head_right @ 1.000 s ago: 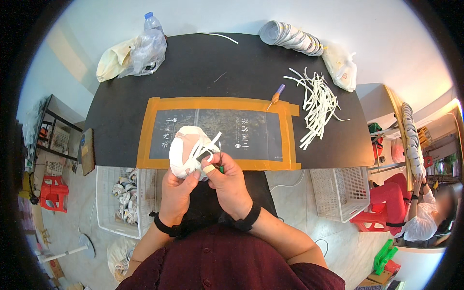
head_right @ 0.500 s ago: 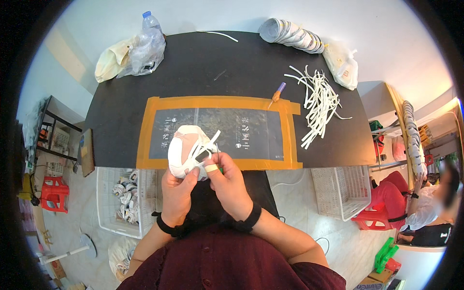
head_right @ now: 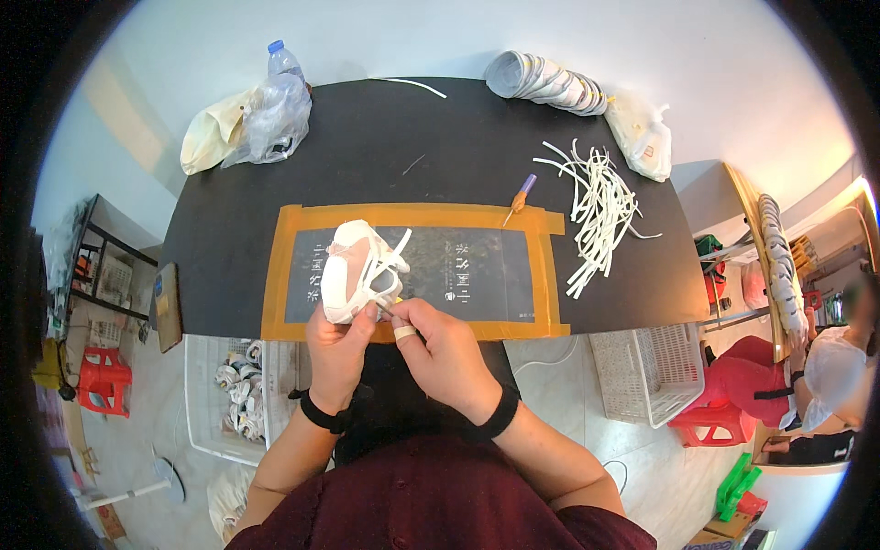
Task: Assembling a shoe upper by threading white strips through designated slots.
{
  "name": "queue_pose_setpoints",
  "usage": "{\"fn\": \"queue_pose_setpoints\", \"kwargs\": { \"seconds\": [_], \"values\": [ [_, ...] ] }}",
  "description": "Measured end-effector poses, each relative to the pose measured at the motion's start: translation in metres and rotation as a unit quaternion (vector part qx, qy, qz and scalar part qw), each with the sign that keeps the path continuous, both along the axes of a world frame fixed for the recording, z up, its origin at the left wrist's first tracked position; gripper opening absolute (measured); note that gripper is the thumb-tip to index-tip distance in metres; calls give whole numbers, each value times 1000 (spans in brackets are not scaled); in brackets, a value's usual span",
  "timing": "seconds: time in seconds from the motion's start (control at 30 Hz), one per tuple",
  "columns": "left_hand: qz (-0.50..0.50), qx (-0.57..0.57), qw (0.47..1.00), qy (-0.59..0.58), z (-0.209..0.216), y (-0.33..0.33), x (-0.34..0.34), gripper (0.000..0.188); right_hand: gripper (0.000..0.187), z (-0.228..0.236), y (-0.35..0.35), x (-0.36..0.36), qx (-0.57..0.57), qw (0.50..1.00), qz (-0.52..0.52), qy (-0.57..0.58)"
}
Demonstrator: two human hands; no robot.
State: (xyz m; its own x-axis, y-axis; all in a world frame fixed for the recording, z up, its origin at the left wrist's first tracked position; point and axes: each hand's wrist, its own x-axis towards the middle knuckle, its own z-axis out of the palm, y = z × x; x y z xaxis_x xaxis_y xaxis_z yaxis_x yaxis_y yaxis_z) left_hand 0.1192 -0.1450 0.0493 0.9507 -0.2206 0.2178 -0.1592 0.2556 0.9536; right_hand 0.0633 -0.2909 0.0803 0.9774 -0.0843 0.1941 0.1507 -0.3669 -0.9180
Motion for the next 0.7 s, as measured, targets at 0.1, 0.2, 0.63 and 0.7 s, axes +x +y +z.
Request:
{"fn": "queue_pose_setpoints", "kwargs": {
  "seconds": [0.1, 0.2, 0.63, 0.7],
  "values": [
    [1, -2, 1000, 7, 0, -1, -1, 19, 14, 6, 0, 2, -4, 1000, -1, 9],
    [8, 7, 1000, 15, -2, -1, -2, 18, 15, 6, 1, 3, -58, 998, -22, -15],
    [15, 39, 999, -9, -11, -1, 2, 19, 19, 9, -1, 4, -159, 985, -48, -55],
    [11, 47, 999, 4, -6, -2, 1, 19, 20, 8, -4, 6, -170, 983, -47, -58]
  ]
}}
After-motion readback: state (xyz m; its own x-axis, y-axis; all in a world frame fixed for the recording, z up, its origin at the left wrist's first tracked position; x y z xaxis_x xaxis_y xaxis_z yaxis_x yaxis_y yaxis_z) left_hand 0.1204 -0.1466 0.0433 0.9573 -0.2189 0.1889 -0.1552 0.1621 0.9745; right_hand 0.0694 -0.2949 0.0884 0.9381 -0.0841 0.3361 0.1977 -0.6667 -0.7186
